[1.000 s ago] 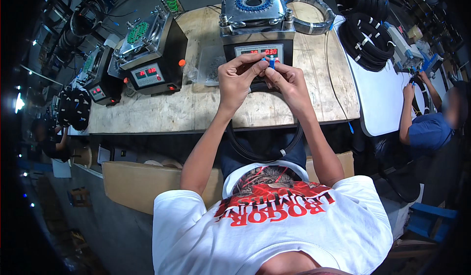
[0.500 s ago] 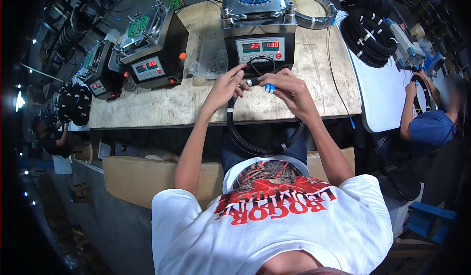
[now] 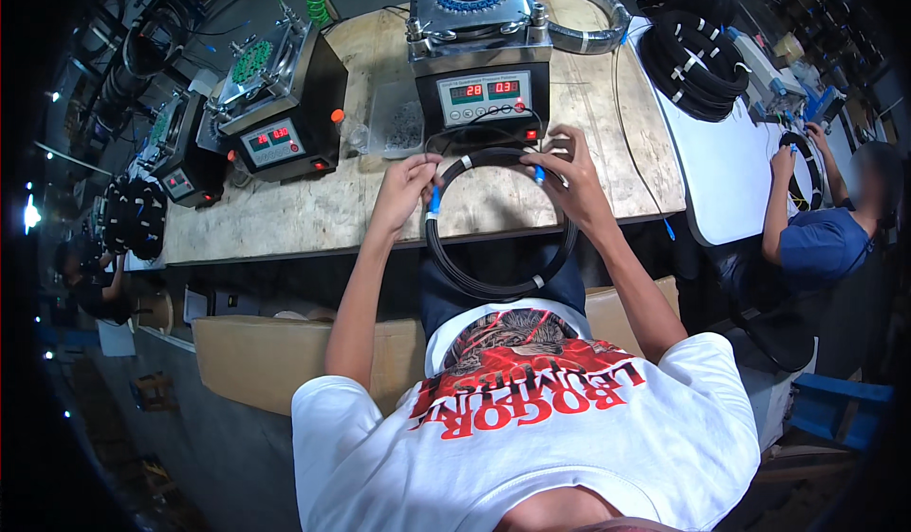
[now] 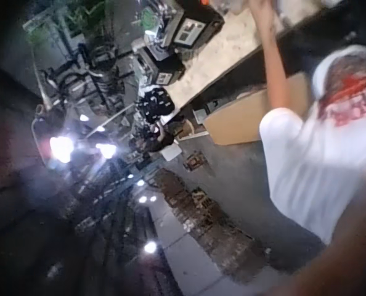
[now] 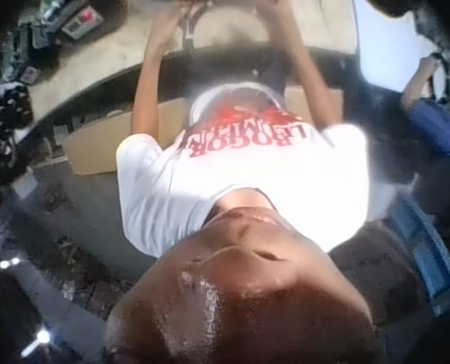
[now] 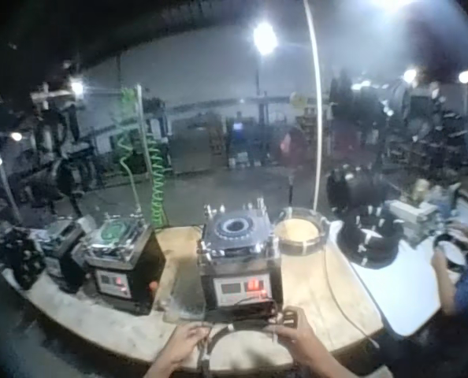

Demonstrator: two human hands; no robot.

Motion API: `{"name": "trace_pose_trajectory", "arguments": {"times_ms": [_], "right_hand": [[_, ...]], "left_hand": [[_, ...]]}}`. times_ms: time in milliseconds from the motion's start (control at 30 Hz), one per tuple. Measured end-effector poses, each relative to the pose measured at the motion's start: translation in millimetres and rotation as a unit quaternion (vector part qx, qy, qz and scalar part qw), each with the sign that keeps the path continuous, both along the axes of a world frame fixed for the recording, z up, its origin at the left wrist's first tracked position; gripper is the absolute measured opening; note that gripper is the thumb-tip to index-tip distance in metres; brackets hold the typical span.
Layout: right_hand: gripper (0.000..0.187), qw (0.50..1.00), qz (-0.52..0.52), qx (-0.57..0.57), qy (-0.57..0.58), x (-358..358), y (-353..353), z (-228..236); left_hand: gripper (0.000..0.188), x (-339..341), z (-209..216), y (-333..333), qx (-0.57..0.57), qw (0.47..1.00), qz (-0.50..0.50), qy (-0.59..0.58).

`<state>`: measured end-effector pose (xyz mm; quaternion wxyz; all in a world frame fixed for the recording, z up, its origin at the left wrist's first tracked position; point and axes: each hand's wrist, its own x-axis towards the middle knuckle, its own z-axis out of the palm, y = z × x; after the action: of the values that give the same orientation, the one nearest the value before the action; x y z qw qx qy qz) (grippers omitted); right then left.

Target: Assembling electrical cable coils using specialized factory machinery and testing components.

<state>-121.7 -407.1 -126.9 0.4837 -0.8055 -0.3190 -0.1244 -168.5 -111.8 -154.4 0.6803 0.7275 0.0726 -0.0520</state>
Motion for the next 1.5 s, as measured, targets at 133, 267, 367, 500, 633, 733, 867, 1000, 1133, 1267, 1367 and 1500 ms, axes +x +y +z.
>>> {"name": "trace_pose_trajectory", "arguments": {"times_ms": [133,267,367,500,633,733,867,1000,1133,1267,1367,1500], "right_hand": [[0.022,0.996,0.012,-0.058,0.065,14.5,-29.6,-28.6],[0.032,0.995,0.055,-0.080,0.039,22.0,-43.2,-37.4],[0.029,0.979,0.081,0.012,0.187,38.6,-49.6,-51.5],[0.032,0.991,-0.039,0.050,0.120,49.8,-32.6,-54.1],[0.050,0.990,-0.082,-0.100,0.064,55.1,-21.2,-41.4],[0.062,0.976,-0.053,-0.180,0.110,53.3,-13.1,-15.3],[0.048,0.988,-0.071,-0.132,0.026,63.5,-0.7,-37.5],[0.040,0.989,-0.089,-0.115,0.013,50.9,17.5,-16.5],[0.027,0.984,-0.089,-0.152,-0.008,66.9,16.0,-24.0],[0.022,0.977,-0.056,-0.204,0.017,81.7,-3.0,-51.5],[0.022,0.980,0.012,-0.198,0.030,79.3,-13.7,-68.5],[0.022,0.958,0.052,-0.228,0.167,74.4,-15.0,-67.3]], "left_hand": [[0.040,-20.0,-34.5,17.1,0.206,0.977,0.038,-0.030],[0.043,-22.1,-43.1,23.9,0.251,0.968,0.005,0.023],[0.041,-12.0,-49.9,27.1,0.252,0.967,0.022,-0.004],[0.029,7.0,-54.9,24.8,0.371,0.915,0.042,-0.149],[0.032,16.2,-29.6,3.6,0.370,0.922,0.073,-0.085],[0.033,13.5,-18.4,-2.1,0.379,0.923,0.053,-0.048],[0.028,22.1,-30.1,-2.2,0.438,0.892,0.022,-0.112],[0.027,24.4,-31.0,1.6,0.444,0.888,0.007,-0.117],[0.024,29.5,-30.2,9.8,0.429,0.886,-0.017,-0.176],[0.020,29.9,-16.6,13.7,0.395,0.909,-0.015,-0.131],[0.019,30.1,-16.2,12.5,0.394,0.916,-0.046,-0.051],[0.017,19.3,-36.6,11.0,0.216,0.973,-0.038,0.070]]}}
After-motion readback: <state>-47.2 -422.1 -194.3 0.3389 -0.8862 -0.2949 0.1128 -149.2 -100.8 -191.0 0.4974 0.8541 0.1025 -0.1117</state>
